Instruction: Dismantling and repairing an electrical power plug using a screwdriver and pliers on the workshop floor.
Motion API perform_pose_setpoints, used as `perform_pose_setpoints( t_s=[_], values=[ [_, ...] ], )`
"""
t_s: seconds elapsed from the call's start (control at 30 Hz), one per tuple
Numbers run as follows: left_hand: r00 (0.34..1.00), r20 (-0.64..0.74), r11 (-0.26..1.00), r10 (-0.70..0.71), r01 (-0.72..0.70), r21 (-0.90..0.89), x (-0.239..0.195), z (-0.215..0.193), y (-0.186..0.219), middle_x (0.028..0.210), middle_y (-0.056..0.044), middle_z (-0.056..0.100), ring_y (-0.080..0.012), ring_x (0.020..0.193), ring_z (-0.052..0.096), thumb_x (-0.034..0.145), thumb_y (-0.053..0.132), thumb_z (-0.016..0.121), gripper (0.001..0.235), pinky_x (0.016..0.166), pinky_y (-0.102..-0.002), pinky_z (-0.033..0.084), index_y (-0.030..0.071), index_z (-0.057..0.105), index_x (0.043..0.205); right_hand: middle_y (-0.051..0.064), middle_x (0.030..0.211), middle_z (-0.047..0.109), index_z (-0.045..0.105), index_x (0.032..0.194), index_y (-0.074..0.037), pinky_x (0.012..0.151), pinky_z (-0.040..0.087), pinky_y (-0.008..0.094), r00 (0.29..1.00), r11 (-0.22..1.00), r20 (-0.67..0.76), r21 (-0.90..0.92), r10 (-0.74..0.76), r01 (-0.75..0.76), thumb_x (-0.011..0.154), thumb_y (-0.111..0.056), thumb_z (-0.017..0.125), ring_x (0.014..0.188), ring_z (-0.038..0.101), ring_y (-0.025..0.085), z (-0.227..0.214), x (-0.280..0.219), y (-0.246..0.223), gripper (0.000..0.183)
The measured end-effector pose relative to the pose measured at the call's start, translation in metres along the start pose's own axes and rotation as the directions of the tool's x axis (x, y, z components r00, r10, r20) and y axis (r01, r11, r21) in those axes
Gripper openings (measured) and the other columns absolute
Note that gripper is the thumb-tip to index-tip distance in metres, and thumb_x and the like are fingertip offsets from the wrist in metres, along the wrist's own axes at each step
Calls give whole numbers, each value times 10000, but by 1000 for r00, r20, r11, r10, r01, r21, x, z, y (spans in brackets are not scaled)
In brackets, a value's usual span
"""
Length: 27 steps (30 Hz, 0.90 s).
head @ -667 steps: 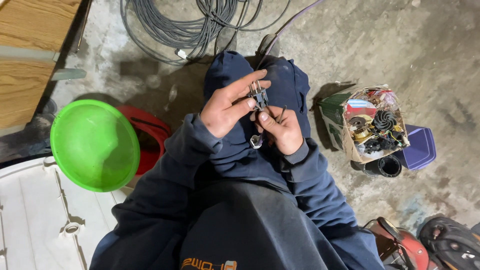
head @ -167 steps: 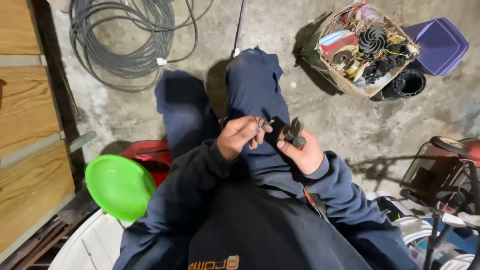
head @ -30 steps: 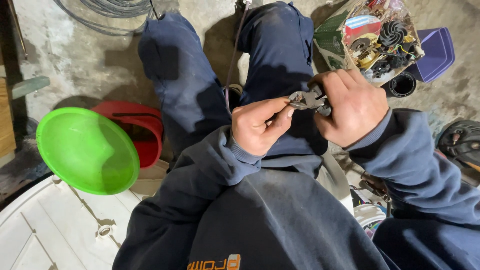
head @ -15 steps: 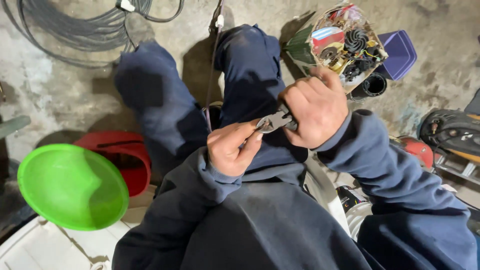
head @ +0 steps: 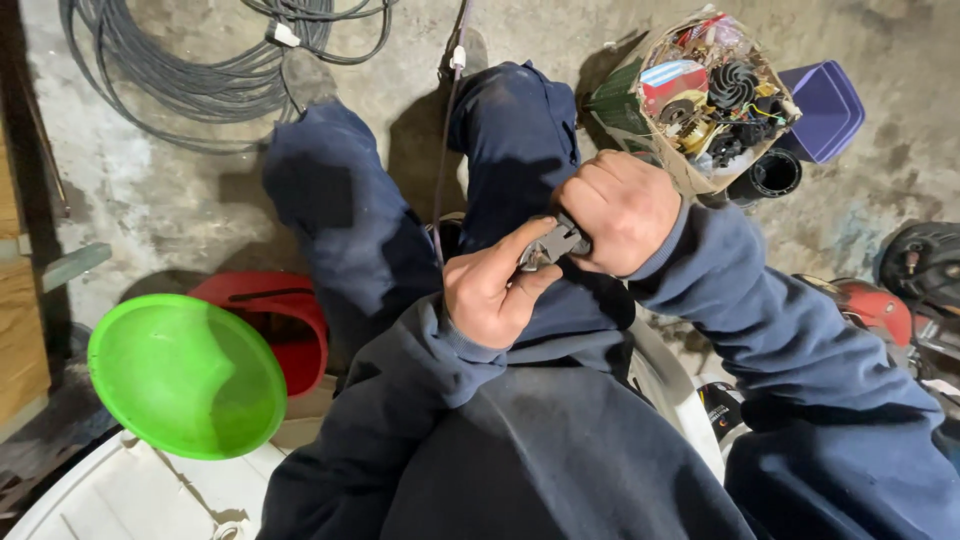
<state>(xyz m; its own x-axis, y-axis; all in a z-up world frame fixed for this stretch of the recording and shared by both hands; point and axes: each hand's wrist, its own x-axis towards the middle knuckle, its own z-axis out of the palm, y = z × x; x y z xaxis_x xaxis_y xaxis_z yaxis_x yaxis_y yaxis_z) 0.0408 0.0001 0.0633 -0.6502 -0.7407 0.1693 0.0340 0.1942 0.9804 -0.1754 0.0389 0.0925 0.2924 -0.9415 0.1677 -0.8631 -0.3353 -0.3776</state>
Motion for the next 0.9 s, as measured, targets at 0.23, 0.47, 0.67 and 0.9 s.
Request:
perform_pose_setpoints(
  t_s=[0.23, 0.47, 0.67, 0.9],
  values=[
    [981, -134, 990, -141, 135, -50, 4, 5, -16, 1091, -118, 769, -169, 915, 784, 1057, 136, 724, 264, 848, -308, 619, 20, 674, 1289, 118, 800, 608, 643, 913, -67, 654, 487, 450, 969, 970, 89, 57, 231, -236, 739, -212, 805, 761, 612, 344, 25, -4, 5, 279],
    [887, -36, 812, -460, 404, -422, -7, 13, -87, 972, -27, 762, -29, 672, 559, 1047, 201, 647, 299, 573, -210, 466, -9, 692, 1256, 196, 966, 639, 636, 1105, -29, 780, 512, 494, 903, 867, 225, 268, 367, -420, 737, -220, 752, 923, 628, 438, 68, -30, 35, 430],
    [861, -30, 764, -507, 433, -478, -22, 21, -148, 968, -41, 763, -34, 609, 506, 1055, 253, 632, 324, 551, -203, 417, -11, 696, 1232, 174, 928, 681, 662, 1056, -66, 754, 520, 514, 837, 856, 292, 99, 463, -508, 789, -342, 752, 889, 660, 415, 127, -43, 49, 395],
    [833, -132, 740, -537, 390, -548, -34, 31, -165, 948, -65, 760, -33, 561, 458, 1043, 273, 638, 346, 516, -203, 362, -19, 688, 1222, 151, 859, 695, 678, 984, -81, 666, 532, 506, 861, 906, 310, 0, 403, -424, 802, -414, 751, 811, 686, 390, 131, -36, 57, 386]
  ],
)
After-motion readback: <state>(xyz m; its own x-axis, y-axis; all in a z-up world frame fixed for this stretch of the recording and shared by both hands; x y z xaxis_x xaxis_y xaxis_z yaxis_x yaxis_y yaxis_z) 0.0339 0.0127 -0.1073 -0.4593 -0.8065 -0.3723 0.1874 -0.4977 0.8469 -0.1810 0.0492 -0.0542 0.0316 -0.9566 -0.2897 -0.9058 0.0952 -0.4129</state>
